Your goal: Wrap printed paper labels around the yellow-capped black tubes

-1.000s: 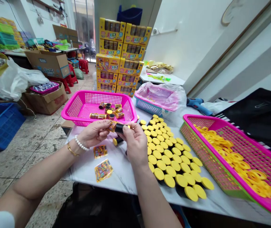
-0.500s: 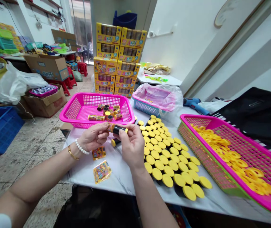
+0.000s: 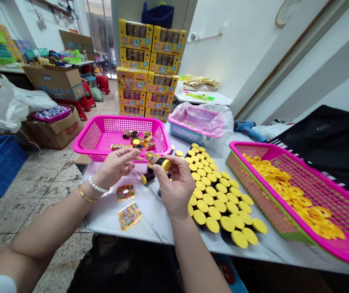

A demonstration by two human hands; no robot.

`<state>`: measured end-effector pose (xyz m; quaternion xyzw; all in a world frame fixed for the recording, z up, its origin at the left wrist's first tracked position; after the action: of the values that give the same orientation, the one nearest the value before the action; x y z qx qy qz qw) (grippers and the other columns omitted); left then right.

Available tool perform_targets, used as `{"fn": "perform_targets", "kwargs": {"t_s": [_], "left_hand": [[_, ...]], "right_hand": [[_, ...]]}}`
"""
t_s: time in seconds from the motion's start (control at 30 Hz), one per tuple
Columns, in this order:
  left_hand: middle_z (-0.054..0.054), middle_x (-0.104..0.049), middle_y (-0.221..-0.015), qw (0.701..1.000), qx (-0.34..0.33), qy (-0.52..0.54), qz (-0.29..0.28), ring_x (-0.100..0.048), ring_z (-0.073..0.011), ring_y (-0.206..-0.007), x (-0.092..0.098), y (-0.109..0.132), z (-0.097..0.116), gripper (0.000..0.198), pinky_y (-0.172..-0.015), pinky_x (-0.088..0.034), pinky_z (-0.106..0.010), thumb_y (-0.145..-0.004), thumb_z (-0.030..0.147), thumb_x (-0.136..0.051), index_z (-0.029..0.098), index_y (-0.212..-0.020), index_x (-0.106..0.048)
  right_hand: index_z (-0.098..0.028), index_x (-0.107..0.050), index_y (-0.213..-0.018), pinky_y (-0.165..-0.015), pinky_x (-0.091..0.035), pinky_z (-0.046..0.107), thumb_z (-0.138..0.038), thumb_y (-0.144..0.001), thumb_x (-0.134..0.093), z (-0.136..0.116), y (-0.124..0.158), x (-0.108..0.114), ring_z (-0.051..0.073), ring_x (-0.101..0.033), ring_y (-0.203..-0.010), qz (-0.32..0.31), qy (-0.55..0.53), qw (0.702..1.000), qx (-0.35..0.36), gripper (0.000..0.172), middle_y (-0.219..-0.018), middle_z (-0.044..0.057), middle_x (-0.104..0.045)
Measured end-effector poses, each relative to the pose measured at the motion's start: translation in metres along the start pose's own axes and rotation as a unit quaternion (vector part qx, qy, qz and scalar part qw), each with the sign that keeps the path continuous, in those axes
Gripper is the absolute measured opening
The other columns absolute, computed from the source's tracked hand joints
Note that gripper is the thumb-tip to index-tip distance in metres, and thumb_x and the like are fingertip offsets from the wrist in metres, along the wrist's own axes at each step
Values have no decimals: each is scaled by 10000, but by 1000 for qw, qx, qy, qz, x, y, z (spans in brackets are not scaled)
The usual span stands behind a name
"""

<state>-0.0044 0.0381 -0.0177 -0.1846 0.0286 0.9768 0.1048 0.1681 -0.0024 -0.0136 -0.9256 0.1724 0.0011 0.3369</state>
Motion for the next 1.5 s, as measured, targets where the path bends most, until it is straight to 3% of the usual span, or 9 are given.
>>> {"fn": "perform_targets", "kwargs": {"t_s": [0.1, 0.17, 0.37, 0.6, 0.67, 0.87, 1.07, 1.27, 1.5], "left_hand": [[-19, -694, -732, 994, -3, -56, -98, -599, -92, -528, -3, 3, 3, 562, -449, -415, -189, -738, 457, -823, 142, -1166, -642], [5, -659, -661, 985, 7, -76, -154, -603, -101, -529, -4, 3, 1, 516, -480, -450, -208, -745, 444, -817, 134, -1121, -648], [19, -650, -691, 988, -4, -85, -130, -569, -68, -527, 1, -1, 0, 373, -501, -431, -201, -687, 330, -857, 143, -918, -631], [-1, -654, -720, 987, 39, -70, -142, -582, -78, -531, 2, -2, -2, 446, -478, -408, -195, -730, 463, -815, 142, -989, -646], [17, -630, -677, 989, 3, -78, -125, -552, -65, -518, 3, -3, -1, 396, -480, -397, -187, -738, 423, -816, 142, -950, -637], [5, -624, -616, 978, -29, -160, -128, -546, -87, -477, -2, -2, -5, 400, -455, -428, -204, -771, 493, -764, 142, -868, -600], [34, -591, -603, 982, -55, -161, -85, -508, -73, -454, 4, -3, -2, 415, -438, -389, -187, -802, 547, -708, 159, -884, -587], [61, -558, -587, 976, -74, -172, -114, -526, -68, -498, -2, -2, -3, 379, -468, -388, -168, -756, 480, -772, 165, -850, -584], [78, -488, -446, 987, -16, -143, -67, -369, -53, -293, -3, 4, -3, 524, -315, -226, -165, -812, 704, -628, 193, -811, -510]], "right_hand": [[-261, -719, -1053, -759, -583, 307, -237, -788, -805, 2, -1, -2, 154, -661, -832, -78, -17, 997, -11, 279, -933, 10, -667], [-277, -730, -1104, -833, -585, 347, -237, -804, -789, 3, 1, -5, 187, -658, -969, -136, 4, 991, 1, 308, -1070, 40, -647], [-281, -678, -1207, -857, -595, 372, -199, -830, -759, 6, 4, -6, 187, -690, -945, -181, 52, 982, -8, 394, -1051, 32, -700], [-254, -760, -1066, -925, -578, 396, -140, -843, -739, -6, 2, -5, 212, -715, -997, -153, 150, 965, 154, 252, -1064, 61, -762], [-247, -766, -1069, -882, -593, 392, -175, -836, -754, 0, 3, -6, 206, -725, -931, -146, 147, 971, 116, 244, -1024, 58, -772], [-187, -750, -948, -743, -639, 375, -362, -760, -825, 28, 10, -13, 196, -748, -741, -134, -7, 976, -171, 267, -861, 53, -789], [-196, -732, -944, -802, -633, 352, -324, -733, -846, 24, 11, -16, 180, -745, -797, -123, -13, 984, -128, 273, -895, 43, -780], [-163, -720, -872, -707, -651, 351, -409, -675, -875, 38, 11, -18, 175, -737, -669, -111, -86, 954, -264, 351, -763, 30, -765], [-241, -764, -1090, -836, -644, 359, -323, -788, -809, 20, 11, -17, 168, -756, -822, -219, -88, 952, -193, 316, -1014, 32, -775]]}}
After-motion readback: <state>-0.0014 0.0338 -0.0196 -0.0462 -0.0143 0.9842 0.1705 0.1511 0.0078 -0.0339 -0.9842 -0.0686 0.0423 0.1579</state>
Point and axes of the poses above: each hand's wrist, its own y-axis away from the middle knuckle, its own x-axis out of the back of the hand, z = x × y, the point moved 3 cm from there along -y, towards the middle knuckle
